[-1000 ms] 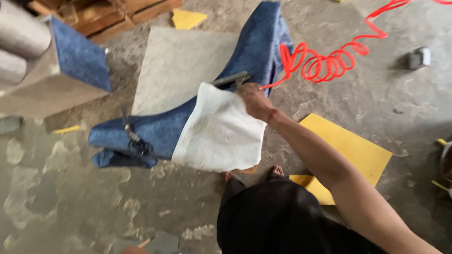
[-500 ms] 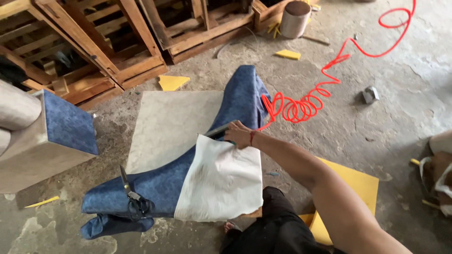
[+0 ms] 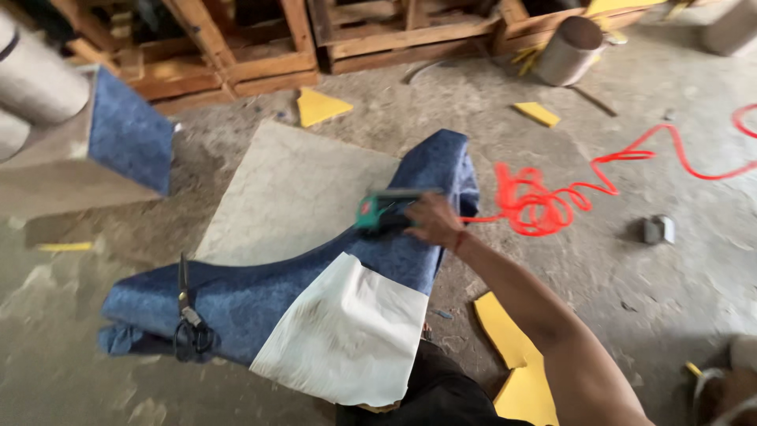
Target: The person reupholsters a furniture component by fitting fabric over a foam-covered frame, securing it with a pneumatic stapler, and trimming excess fabric with shears.
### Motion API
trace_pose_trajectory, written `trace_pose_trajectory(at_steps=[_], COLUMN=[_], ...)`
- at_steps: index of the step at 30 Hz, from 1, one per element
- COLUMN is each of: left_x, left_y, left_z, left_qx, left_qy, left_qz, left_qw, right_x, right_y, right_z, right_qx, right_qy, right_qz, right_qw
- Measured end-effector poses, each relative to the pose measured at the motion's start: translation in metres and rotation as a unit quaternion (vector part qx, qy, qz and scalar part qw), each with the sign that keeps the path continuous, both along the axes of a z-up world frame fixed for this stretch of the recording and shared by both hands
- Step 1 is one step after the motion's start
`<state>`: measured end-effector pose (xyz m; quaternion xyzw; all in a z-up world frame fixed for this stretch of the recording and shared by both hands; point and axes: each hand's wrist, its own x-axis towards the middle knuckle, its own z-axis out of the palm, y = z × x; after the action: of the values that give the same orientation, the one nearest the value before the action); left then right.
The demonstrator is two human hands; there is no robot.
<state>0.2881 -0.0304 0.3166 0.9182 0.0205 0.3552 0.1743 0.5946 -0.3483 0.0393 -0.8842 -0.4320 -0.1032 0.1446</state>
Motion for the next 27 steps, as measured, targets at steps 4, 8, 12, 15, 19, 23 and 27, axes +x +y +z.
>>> trace_pose_trajectory(at_steps=[4, 8, 12, 15, 19, 23, 27], left_x=[-0.043, -0.092, -0.126, -0.123, -0.091, -0.08, -0.075], left_y=[-0.032, -0.062, -0.061, -0.031, 0.027, 0.052, 0.058], left_z=[-0.101, -0.221, -0.249, -0.25, -0.245, -0.244, -0.255], left_qx=[-0.124, -0.202, -0.179, -0.206, -0.118, -0.088, -0.077], left_qy=[0.093, 0.245, 0.23, 0.202, 0.181, 0.172, 0.244], left_qz=[0.107, 0.207, 0.229, 0.202, 0.181, 0.173, 0.13], left_qw=[0.982, 0.926, 0.929, 0.936, 0.96, 0.966, 0.958], right_x=[0.041, 0.045, 0.039, 0.022, -0.01, -0.147, -0.205], right_y=[-0.037, -0.05, -0.056, -0.05, -0.032, 0.001, 0.02], right_z=[-0.009, 0.008, 0.01, 0.004, 0.0, -0.018, -0.016], right_qx=[0.044, 0.028, 0.011, 0.015, 0.021, 0.105, 0.107], right_qy=[-0.02, 0.018, 0.023, -0.03, -0.061, 0.045, 0.136], right_qz=[-0.133, -0.197, -0.187, -0.182, -0.232, -0.109, -0.153], right_qw=[0.99, 0.98, 0.982, 0.983, 0.97, 0.988, 0.973])
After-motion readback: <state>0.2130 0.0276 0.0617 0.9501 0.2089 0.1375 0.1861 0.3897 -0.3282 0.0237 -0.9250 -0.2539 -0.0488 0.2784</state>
